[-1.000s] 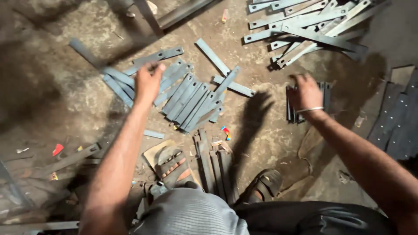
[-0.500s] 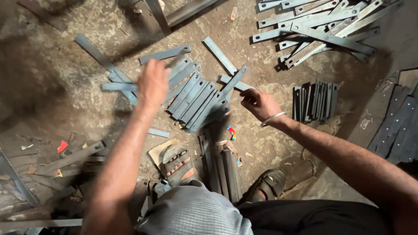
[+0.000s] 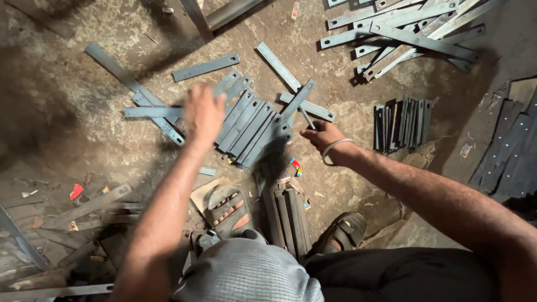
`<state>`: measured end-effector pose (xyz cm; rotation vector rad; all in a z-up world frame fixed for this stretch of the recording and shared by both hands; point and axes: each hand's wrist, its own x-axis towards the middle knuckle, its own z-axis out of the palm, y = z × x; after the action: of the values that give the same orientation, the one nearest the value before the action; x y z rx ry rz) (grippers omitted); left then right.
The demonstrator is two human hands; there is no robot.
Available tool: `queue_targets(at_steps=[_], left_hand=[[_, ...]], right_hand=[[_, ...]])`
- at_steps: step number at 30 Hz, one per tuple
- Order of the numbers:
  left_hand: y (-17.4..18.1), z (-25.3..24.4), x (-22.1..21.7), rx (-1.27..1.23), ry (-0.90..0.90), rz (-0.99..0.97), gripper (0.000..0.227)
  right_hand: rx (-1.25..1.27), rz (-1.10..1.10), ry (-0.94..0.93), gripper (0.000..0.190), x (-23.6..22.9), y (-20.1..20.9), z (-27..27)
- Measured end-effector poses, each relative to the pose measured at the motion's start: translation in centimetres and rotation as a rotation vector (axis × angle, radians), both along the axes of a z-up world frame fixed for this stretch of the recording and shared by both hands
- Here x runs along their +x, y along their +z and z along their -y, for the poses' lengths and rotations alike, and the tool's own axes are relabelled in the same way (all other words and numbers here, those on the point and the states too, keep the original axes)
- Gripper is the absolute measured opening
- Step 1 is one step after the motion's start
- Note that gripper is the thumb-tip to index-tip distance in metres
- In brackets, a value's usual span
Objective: The person sorts and stacks metal brackets on a concrete floor. They pick up brackets from scattered piles, align them, and place them into neat stacks, occasionally moving to different areas to gather more pieces.
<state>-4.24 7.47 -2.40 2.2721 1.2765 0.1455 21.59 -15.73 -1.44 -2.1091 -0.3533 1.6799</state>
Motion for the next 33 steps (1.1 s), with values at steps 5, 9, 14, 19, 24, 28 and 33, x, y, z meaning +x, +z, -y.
queue_targets(at_steps=[5, 9, 14, 19, 24, 28, 33], left_hand=[[-1.0, -1.6, -0.8, 0.0, -0.112, -0.221, 0.04], [1.6, 0.0, 0.9, -0.303, -0.048, -0.105, 0.032], [3.7, 7.0, 4.8, -0.43, -0.168, 0.281, 0.035], [3.1, 6.6, 4.8, -0.851, -0.035, 0.362, 0.04], [-1.2, 0.9, 0.1, 0.191, -0.081, 0.012, 0.038], [-3.6, 0.1, 0.4, 0.162, -0.18, -0.168, 0.03], [-1.8, -2.4, 0.8, -0.278, -0.147, -0.171, 0.025]], right_hand=[[0.021, -0.071, -0.123, 0.03, 0.2, -0.7, 0.0], [0.098, -0.213, -0.205, 0.037, -0.6, 2.4, -1.7], [0.13, -0.341, -0.234, 0.041, -2.1, 8.1, -4.8], [0.138, -0.268, -0.243, 0.031, -1.2, 2.1, -1.7], [0.21, -0.235, -0.271, 0.018, -0.5, 0.7, -1.4], [0.196, -0.203, -0.27, 0.02, -0.6, 0.6, -1.7], [0.174, -0.165, -0.129, 0.039, -0.6, 5.5, -5.0]])
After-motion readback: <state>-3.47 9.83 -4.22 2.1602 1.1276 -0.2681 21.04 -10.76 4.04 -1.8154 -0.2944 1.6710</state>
